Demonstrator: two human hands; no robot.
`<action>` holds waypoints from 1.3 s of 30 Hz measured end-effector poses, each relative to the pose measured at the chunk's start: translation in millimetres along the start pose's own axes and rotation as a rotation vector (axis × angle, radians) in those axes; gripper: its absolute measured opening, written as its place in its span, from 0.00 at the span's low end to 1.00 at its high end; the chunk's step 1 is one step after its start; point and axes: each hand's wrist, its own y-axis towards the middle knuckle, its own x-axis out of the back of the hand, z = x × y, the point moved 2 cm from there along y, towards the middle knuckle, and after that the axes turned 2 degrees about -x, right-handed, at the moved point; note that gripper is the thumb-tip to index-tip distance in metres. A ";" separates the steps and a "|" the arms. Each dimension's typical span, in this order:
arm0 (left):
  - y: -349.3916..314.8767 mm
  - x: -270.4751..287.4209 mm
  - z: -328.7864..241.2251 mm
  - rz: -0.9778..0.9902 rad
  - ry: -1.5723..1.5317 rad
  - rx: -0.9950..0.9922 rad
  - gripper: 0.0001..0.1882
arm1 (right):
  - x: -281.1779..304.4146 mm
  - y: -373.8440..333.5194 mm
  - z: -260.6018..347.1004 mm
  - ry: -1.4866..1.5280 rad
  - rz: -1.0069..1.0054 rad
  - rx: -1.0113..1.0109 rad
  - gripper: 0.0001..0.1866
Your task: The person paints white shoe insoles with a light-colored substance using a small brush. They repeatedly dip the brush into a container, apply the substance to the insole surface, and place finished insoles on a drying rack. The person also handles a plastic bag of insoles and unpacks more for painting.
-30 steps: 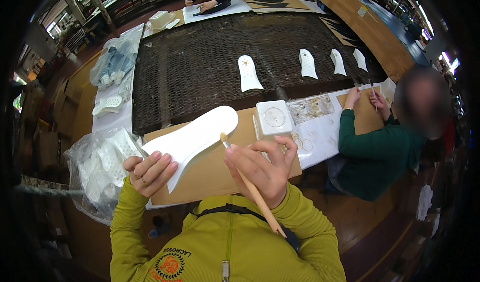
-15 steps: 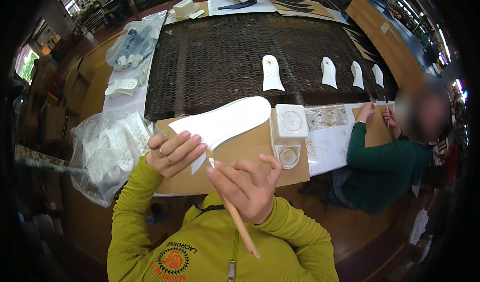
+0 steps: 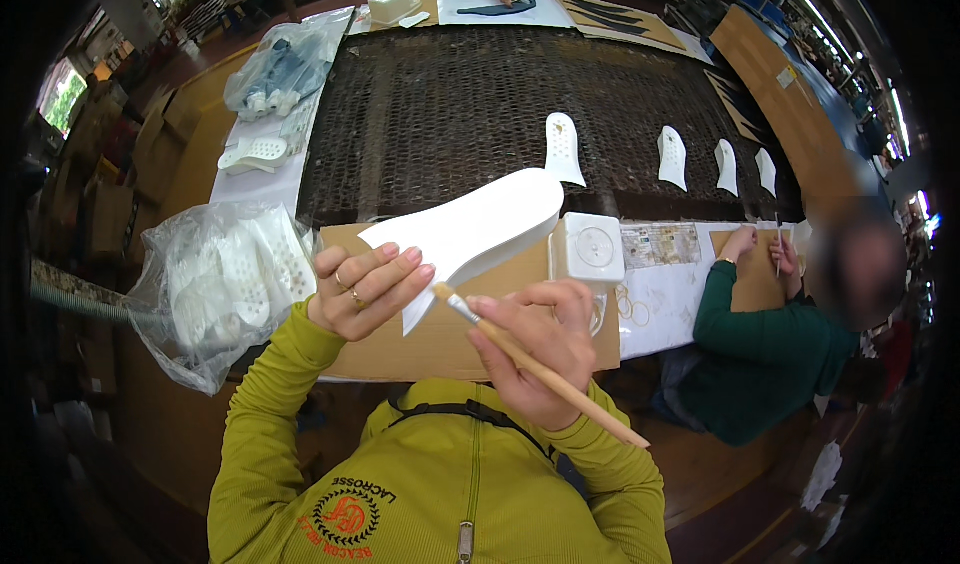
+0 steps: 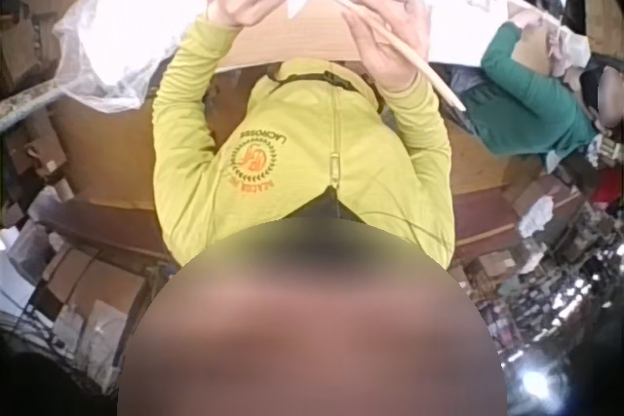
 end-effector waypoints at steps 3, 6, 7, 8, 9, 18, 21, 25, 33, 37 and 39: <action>1.2 -0.6 2.4 0.003 0.003 -0.005 0.11 | -6.6 -3.6 6.1 -0.007 0.126 0.156 0.22; 1.3 -0.2 4.0 0.012 0.005 -0.007 0.12 | -7.3 -9.6 14.0 0.142 0.294 0.133 0.20; 1.1 0.0 4.2 0.007 0.004 -0.012 0.12 | -5.8 -9.3 11.8 0.149 0.254 0.063 0.19; 0.9 0.6 4.1 0.005 0.001 -0.012 0.12 | -3.1 -8.8 8.8 0.155 0.213 -0.008 0.17; 0.6 1.3 3.5 0.000 -0.005 -0.013 0.12 | -0.1 -7.9 4.3 0.153 0.178 -0.090 0.16; -2.0 10.7 -1.9 -0.005 -0.011 -0.041 0.12 | 9.8 -1.2 -26.4 0.000 -0.336 -0.164 0.09; -3.5 10.5 0.0 0.007 -0.008 -0.041 0.12 | 16.5 0.2 -21.0 -0.282 -0.315 -0.026 0.11; -3.0 7.4 1.6 0.013 0.004 -0.029 0.12 | 2.4 -8.5 -0.2 -0.380 -0.072 0.179 0.12; -23.0 -23.1 4.5 0.029 -0.146 0.280 0.14 | 9.9 -38.9 -37.6 0.252 0.173 -0.113 0.09; -56.4 -42.3 -11.9 -0.030 -0.328 0.677 0.16 | 28.8 -91.2 -108.7 0.058 -0.177 -0.847 0.05; -71.5 -52.4 -23.7 -0.062 -0.392 0.845 0.17 | 27.0 -116.9 -132.3 -0.071 -0.128 -0.817 0.05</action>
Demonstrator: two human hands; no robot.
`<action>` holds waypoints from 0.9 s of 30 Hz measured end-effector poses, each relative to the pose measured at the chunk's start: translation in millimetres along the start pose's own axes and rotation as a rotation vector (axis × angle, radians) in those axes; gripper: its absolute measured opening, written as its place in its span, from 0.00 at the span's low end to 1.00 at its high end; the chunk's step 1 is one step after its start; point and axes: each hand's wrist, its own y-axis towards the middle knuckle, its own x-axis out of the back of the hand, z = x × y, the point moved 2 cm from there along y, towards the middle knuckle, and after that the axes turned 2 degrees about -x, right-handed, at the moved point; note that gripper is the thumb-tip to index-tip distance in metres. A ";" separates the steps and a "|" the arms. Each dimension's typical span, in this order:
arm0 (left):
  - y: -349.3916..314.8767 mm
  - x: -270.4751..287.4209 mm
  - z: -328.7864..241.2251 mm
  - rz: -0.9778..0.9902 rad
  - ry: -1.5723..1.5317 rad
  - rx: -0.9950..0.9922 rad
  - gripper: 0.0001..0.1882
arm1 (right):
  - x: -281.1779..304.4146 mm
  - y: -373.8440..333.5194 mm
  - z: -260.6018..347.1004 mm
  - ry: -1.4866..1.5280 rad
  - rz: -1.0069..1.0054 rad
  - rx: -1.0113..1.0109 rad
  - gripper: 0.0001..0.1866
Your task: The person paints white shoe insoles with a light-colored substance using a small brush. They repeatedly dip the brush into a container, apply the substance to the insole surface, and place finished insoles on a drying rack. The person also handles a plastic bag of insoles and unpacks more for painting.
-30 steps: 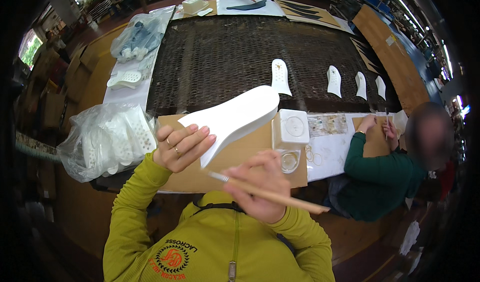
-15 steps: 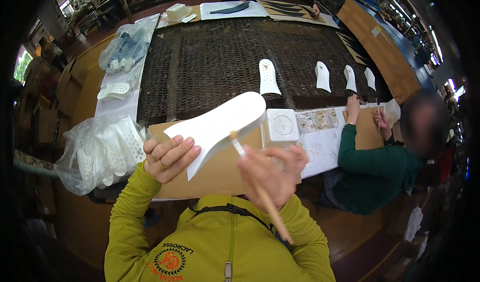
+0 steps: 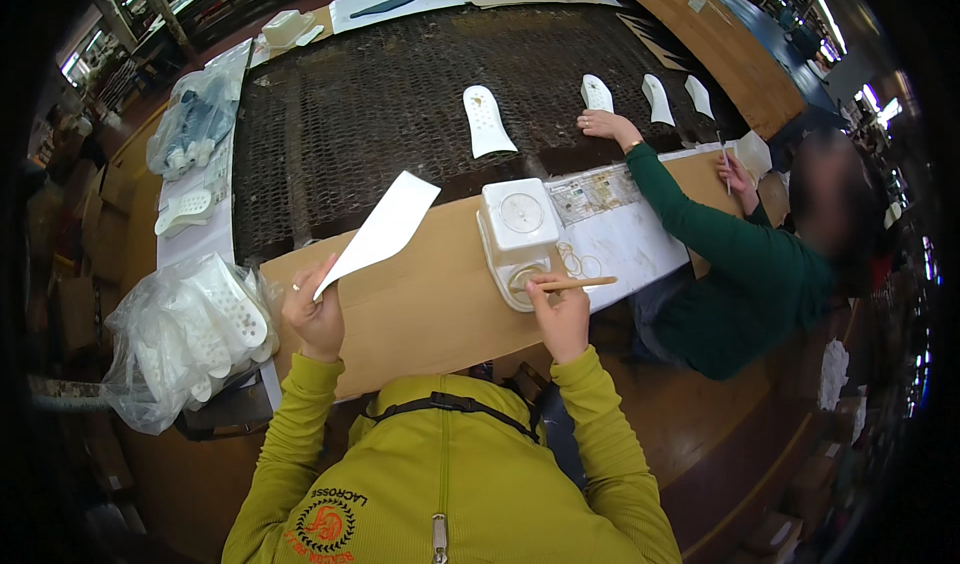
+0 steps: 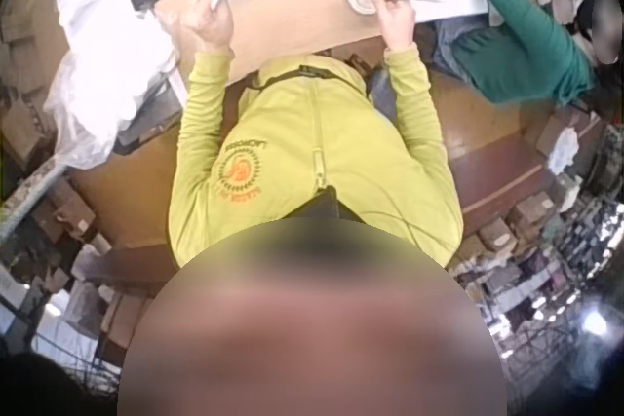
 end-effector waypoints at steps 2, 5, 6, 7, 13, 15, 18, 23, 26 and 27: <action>-17.9 -8.4 2.8 -0.003 -0.053 0.145 0.17 | -2.4 -6.2 -25.4 -0.241 -0.027 0.087 0.05; -33.4 -15.0 2.8 -0.014 -0.068 0.205 0.17 | -6.9 -12.4 -39.0 -0.538 -0.069 0.174 0.05; -34.9 -15.7 2.7 -0.017 -0.059 0.205 0.17 | -7.0 -14.0 -36.7 -0.478 -0.054 0.129 0.05; -34.6 -15.2 1.4 -0.019 -0.031 0.143 0.17 | -9.6 -12.9 -31.1 -0.445 -0.029 0.034 0.05; -16.0 -13.7 -19.6 -0.022 0.014 -0.130 0.17 | -16.2 -23.0 71.8 0.416 0.210 0.189 0.09; -6.5 -13.9 -28.8 -0.032 0.021 -0.199 0.16 | -22.9 -26.6 106.9 0.316 0.210 0.499 0.10; 5.1 -13.1 -40.8 -0.049 0.004 -0.237 0.15 | -34.5 -28.9 137.2 0.140 0.157 0.742 0.12; 17.0 -7.0 -45.1 -0.060 0.029 -0.275 0.15 | -32.9 -40.1 153.6 0.041 0.285 0.918 0.12; 17.4 -6.3 -45.3 -0.074 0.018 -0.246 0.16 | -29.9 -34.3 153.9 0.423 0.425 0.681 0.12; 16.8 -6.7 -45.5 -0.072 0.009 -0.248 0.16 | -28.0 -31.9 154.7 0.331 0.278 0.714 0.12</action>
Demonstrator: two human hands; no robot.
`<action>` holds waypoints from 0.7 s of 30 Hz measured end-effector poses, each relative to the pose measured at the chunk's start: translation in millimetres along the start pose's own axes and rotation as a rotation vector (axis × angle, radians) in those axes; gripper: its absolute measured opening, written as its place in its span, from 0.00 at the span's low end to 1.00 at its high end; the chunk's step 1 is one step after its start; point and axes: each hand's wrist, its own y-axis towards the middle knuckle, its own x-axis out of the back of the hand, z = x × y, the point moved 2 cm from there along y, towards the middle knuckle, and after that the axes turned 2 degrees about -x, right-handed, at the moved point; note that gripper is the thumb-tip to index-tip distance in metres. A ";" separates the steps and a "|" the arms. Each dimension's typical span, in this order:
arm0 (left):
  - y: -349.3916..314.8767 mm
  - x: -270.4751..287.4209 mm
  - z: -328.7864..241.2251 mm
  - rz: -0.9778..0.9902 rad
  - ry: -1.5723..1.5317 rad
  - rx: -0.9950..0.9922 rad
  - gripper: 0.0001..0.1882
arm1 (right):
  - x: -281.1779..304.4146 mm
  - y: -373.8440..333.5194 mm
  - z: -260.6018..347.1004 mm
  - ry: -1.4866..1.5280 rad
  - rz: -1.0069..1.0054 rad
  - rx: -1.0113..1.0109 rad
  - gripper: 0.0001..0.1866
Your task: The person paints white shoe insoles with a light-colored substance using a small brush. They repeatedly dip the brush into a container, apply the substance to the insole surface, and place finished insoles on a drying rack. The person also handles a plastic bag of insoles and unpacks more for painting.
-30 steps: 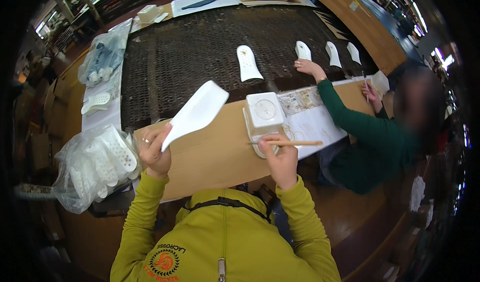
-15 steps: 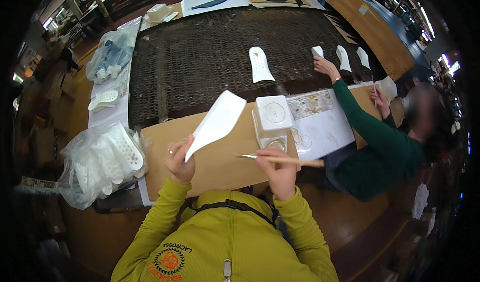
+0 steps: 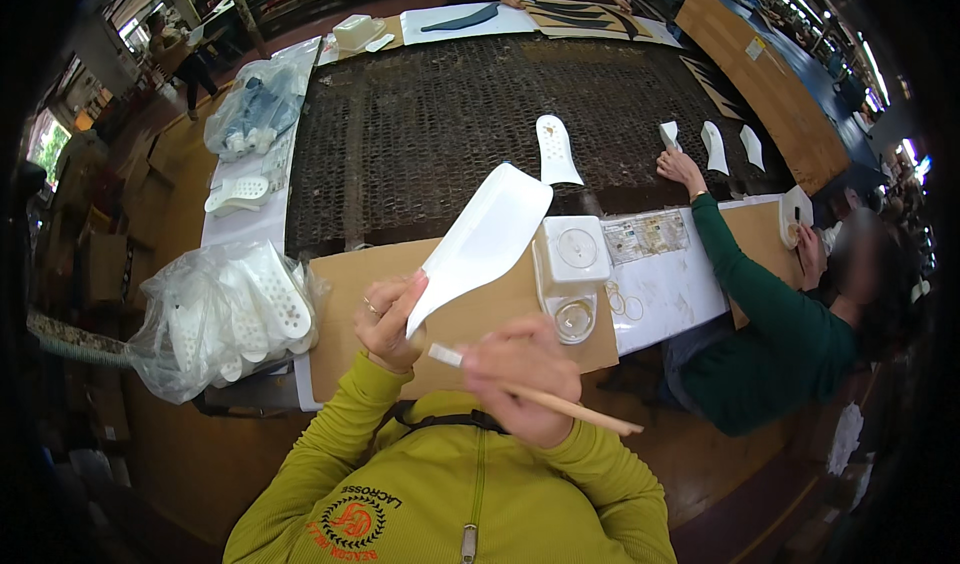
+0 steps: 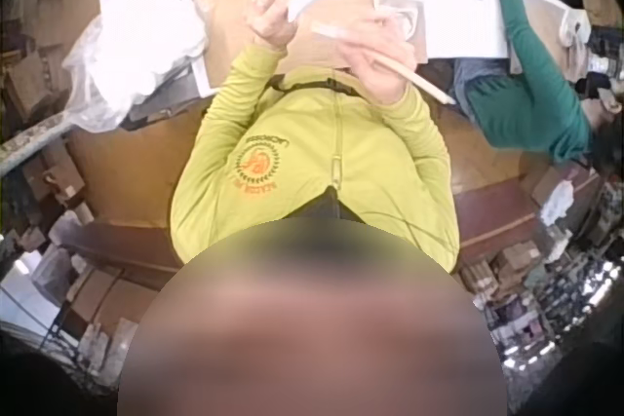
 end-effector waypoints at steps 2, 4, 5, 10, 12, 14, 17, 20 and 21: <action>-1.7 -1.9 -1.6 0.017 -0.015 -0.010 0.16 | -0.2 2.4 -0.4 -0.210 -0.018 -0.031 0.11; -2.1 -3.1 -0.7 0.008 -0.024 -0.003 0.16 | -1.8 2.8 -0.6 -0.182 0.040 -0.101 0.10; -1.9 -3.6 0.2 0.012 -0.020 0.029 0.15 | -3.5 0.8 0.9 -0.052 0.113 -0.168 0.09; -6.3 -19.9 8.8 -0.198 -0.711 0.941 0.11 | 4.5 -3.4 -4.5 0.903 0.013 -0.445 0.07; -8.7 -25.5 8.7 -0.277 -1.268 1.361 0.15 | 11.7 -0.1 -13.8 0.681 -0.174 -0.382 0.07; -8.2 -26.2 7.7 -0.297 -1.413 1.573 0.14 | 17.3 6.6 -22.2 0.219 -0.239 -0.235 0.09; -8.7 -26.9 0.6 -0.315 -1.598 1.722 0.15 | 14.5 12.5 -27.1 -0.057 -0.174 -0.104 0.08; -8.2 -26.8 -2.0 -0.295 -1.760 1.719 0.15 | 6.9 16.7 -27.1 -0.236 -0.137 0.030 0.09; -8.0 -27.3 -2.0 -0.305 -1.789 1.723 0.14 | 3.3 17.1 -26.2 -0.287 -0.122 0.069 0.10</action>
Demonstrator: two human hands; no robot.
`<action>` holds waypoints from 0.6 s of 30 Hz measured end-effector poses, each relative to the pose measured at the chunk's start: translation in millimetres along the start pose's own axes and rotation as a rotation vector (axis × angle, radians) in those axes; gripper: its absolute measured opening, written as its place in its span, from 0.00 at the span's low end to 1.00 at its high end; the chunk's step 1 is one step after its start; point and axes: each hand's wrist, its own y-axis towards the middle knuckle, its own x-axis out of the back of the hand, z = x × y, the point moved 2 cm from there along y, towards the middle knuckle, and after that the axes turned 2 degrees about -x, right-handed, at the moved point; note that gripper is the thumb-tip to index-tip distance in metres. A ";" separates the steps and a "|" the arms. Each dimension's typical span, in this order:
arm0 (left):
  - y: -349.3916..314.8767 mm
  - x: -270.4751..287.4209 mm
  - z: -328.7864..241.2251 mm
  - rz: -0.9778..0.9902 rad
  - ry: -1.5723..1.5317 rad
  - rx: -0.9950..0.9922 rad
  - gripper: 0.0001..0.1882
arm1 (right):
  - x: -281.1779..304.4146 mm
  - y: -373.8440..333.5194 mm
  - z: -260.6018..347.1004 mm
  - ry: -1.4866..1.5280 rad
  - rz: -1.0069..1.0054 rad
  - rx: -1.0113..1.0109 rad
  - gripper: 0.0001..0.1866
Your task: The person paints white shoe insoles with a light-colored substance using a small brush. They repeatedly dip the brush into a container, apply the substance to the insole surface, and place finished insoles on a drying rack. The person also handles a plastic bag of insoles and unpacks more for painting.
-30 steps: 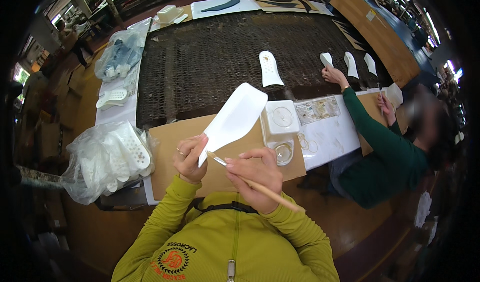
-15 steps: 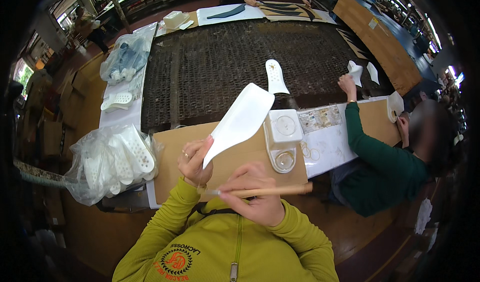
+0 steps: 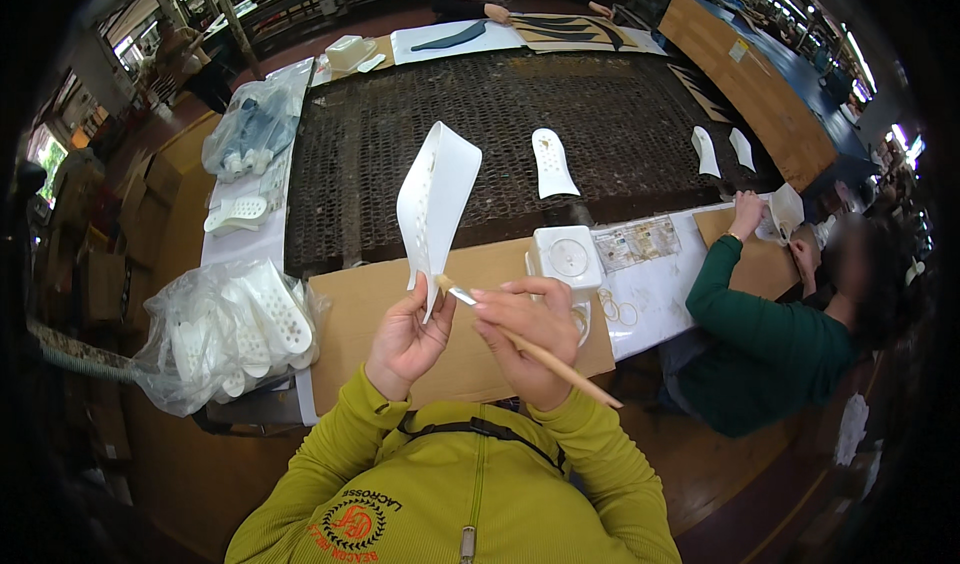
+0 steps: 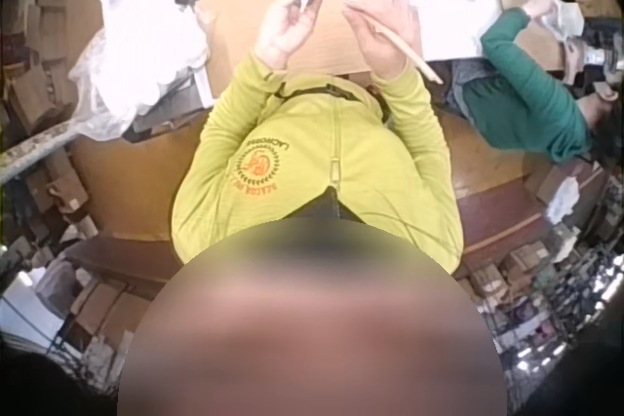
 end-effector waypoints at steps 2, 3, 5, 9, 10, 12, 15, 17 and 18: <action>1.0 -2.4 -0.1 0.071 -0.005 0.040 0.14 | -6.5 -0.1 2.8 -0.100 0.023 0.078 0.11; 1.7 -2.2 -0.9 0.008 0.014 0.041 0.14 | -8.6 -1.8 5.3 -0.100 0.044 0.101 0.11; 5.3 -5.1 -2.1 0.015 -0.026 -0.033 0.14 | -11.2 -7.2 11.4 -0.112 0.090 0.129 0.12; 19.8 -0.8 -8.1 0.016 -0.016 -0.156 0.11 | -2.2 -14.0 11.2 0.004 0.209 0.004 0.10; 29.7 6.0 -12.0 -0.094 0.049 -0.176 0.12 | 2.9 -14.5 8.4 0.032 0.174 -0.063 0.10; 62.3 20.7 -23.2 -0.149 0.153 -0.252 0.13 | 15.3 -16.6 3.5 0.042 0.096 -0.168 0.09; 132.0 51.7 -32.8 -0.169 0.287 -0.405 0.15 | 33.0 -24.0 -0.2 0.019 -0.039 -0.277 0.10; 184.1 73.2 -39.8 -0.180 0.324 -0.428 0.15 | 40.9 -30.0 -1.2 -0.021 -0.079 -0.282 0.10; 205.6 82.2 -42.7 -0.166 0.297 -0.413 0.16 | 44.5 -33.2 -1.7 -0.037 -0.094 -0.282 0.10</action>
